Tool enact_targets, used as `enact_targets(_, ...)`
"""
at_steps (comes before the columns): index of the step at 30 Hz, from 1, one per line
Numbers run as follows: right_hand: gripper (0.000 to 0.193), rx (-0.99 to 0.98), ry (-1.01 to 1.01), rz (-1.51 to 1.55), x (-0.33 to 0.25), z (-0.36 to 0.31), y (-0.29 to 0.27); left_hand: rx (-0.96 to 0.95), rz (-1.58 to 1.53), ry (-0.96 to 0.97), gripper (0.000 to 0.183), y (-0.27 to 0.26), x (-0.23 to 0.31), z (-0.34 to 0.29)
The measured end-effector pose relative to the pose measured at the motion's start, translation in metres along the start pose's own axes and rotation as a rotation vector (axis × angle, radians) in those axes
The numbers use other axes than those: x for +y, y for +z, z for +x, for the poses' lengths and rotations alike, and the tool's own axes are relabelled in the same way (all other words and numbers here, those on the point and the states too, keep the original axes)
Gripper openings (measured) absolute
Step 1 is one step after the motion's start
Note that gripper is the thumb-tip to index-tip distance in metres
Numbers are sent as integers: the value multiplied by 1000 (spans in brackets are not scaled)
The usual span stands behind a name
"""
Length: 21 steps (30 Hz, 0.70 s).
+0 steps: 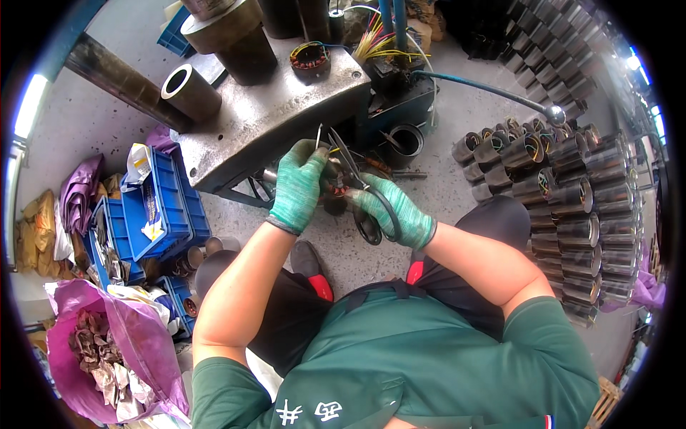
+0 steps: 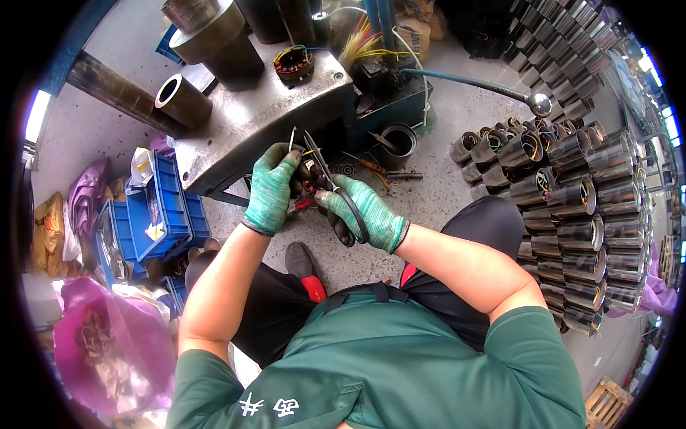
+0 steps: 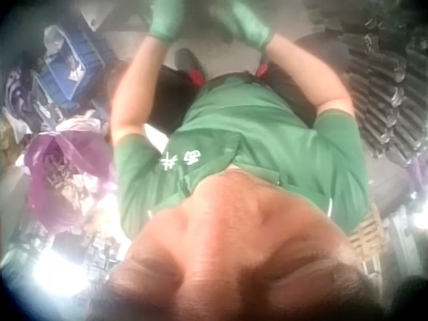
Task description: The person trims wire ends on motor components using shears and then places each component into a metal housing before using a vertical press to secure them.
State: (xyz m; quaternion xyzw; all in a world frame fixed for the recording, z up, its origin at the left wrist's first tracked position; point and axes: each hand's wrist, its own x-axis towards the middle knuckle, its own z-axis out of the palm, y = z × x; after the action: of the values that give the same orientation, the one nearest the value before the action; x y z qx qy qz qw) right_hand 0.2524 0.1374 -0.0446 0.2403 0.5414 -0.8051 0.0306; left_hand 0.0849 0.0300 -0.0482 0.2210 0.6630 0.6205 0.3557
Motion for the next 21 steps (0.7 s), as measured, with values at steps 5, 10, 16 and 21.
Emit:
enact_targets(5,26,10,0,31,6,-5,5,1,28,16,17,-1,-9,4)
enact_targets(10,28,52,39,75,20,4,0,-7,99,34,18,-3,-6,0)
enact_targets(16,37,31,4,76,2,5,-6,-46,119,-16,20,-6,3,-3)
enact_targets(21,50,-57,5,-61,-9,2,-16,-86,98,20,25,-6,-3,-2)
